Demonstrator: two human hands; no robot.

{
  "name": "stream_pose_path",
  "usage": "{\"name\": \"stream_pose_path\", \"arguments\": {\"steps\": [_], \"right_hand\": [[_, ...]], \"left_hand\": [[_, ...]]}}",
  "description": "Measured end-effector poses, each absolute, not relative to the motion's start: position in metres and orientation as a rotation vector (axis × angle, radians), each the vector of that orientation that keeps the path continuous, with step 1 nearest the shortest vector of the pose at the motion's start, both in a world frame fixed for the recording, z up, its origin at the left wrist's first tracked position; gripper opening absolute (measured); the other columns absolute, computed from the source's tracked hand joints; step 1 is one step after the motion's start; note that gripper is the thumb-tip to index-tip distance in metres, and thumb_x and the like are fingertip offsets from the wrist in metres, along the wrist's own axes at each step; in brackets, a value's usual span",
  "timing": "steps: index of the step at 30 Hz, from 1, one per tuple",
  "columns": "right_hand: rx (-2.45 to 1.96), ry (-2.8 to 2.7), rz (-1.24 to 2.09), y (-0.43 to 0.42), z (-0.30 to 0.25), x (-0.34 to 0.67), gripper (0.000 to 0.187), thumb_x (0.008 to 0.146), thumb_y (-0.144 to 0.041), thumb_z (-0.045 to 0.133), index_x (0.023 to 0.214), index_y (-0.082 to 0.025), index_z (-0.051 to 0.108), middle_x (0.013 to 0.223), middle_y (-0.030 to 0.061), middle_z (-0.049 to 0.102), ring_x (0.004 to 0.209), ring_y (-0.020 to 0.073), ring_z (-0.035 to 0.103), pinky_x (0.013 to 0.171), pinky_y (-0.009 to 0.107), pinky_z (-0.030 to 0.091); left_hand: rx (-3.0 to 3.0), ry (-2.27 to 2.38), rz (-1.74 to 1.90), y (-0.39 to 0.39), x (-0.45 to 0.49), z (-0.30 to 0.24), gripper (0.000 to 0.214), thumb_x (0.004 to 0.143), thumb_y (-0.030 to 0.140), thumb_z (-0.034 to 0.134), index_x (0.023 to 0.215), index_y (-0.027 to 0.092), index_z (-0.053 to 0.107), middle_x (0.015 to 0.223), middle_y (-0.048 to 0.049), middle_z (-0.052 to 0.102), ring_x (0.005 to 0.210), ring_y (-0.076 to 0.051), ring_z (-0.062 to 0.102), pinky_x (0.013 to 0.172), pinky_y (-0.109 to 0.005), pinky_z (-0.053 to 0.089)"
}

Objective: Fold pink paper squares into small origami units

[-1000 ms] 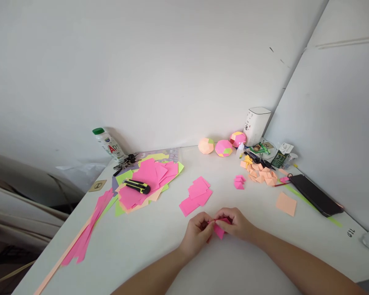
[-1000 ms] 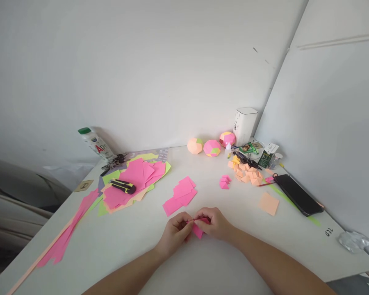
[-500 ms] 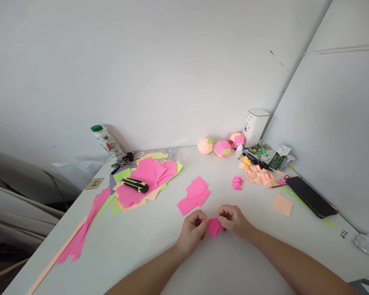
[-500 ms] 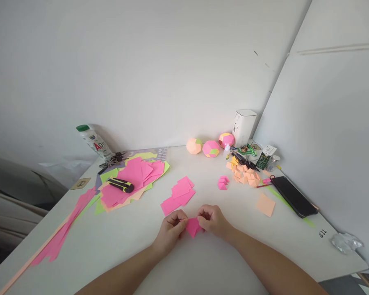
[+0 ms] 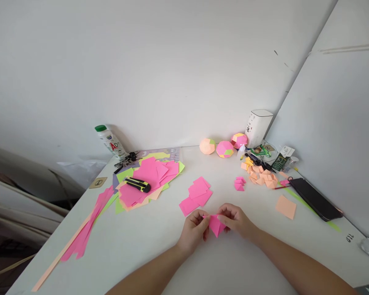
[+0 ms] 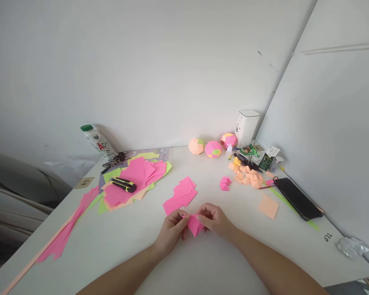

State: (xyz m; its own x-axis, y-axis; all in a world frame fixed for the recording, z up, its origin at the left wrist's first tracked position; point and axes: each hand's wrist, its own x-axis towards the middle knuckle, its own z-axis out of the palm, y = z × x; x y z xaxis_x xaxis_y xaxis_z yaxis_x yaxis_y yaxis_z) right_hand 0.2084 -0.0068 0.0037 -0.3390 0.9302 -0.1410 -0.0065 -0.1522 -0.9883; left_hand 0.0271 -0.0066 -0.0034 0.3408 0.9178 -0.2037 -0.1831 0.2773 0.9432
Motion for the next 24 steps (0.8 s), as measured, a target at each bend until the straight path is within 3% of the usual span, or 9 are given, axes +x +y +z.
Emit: {"name": "stream_pose_path", "arguments": {"steps": [9, 17, 20, 24], "right_hand": [[-1.162, -1.386, 1.523, -0.008, 0.007, 0.206, 0.028, 0.077, -0.044, 0.064, 0.079, -0.017, 0.058, 0.059, -0.0046, 0.051, 0.048, 0.0088, 0.049, 0.048, 0.024, 0.044], [-1.118, -1.419, 1.523, -0.007, 0.002, 0.208, 0.025, 0.079, -0.039, 0.063, 0.077, -0.015, 0.064, 0.060, -0.0017, 0.054, 0.052, 0.0102, 0.051, 0.051, 0.025, 0.044], [-1.139, -1.388, 1.536, -0.007, -0.003, 0.209, 0.027, 0.074, -0.039, 0.069, 0.087, -0.016, 0.065, 0.064, -0.0016, 0.055, 0.053, 0.0103, 0.051, 0.050, 0.024, 0.044], [-1.145, -1.359, 1.568, -0.006, -0.004, 0.209, 0.041, 0.069, -0.038, 0.073, 0.103, -0.017, 0.063, 0.069, -0.0036, 0.051, 0.054, 0.0091, 0.050, 0.052, 0.024, 0.045]], "left_hand": [[0.928, 0.927, 0.968, -0.007, 0.029, -0.001, 0.035, 0.073, 0.047, 0.065, 0.086, 0.018, 0.052, 0.055, 0.0054, 0.054, 0.043, -0.010, 0.053, 0.041, -0.021, 0.040], [0.964, 0.928, 1.011, -0.011, 0.027, -0.005, 0.028, 0.075, 0.040, 0.066, 0.089, 0.018, 0.055, 0.064, 0.0039, 0.057, 0.054, -0.007, 0.051, 0.054, -0.020, 0.040], [0.963, 0.889, 1.013, -0.013, 0.027, -0.004, 0.028, 0.077, 0.040, 0.064, 0.093, 0.019, 0.054, 0.074, 0.0004, 0.062, 0.066, -0.011, 0.057, 0.064, -0.023, 0.043], [0.959, 0.922, 1.037, -0.014, 0.028, -0.005, 0.030, 0.076, 0.039, 0.066, 0.093, 0.020, 0.050, 0.069, 0.0032, 0.056, 0.062, -0.010, 0.053, 0.060, -0.021, 0.041]]}}
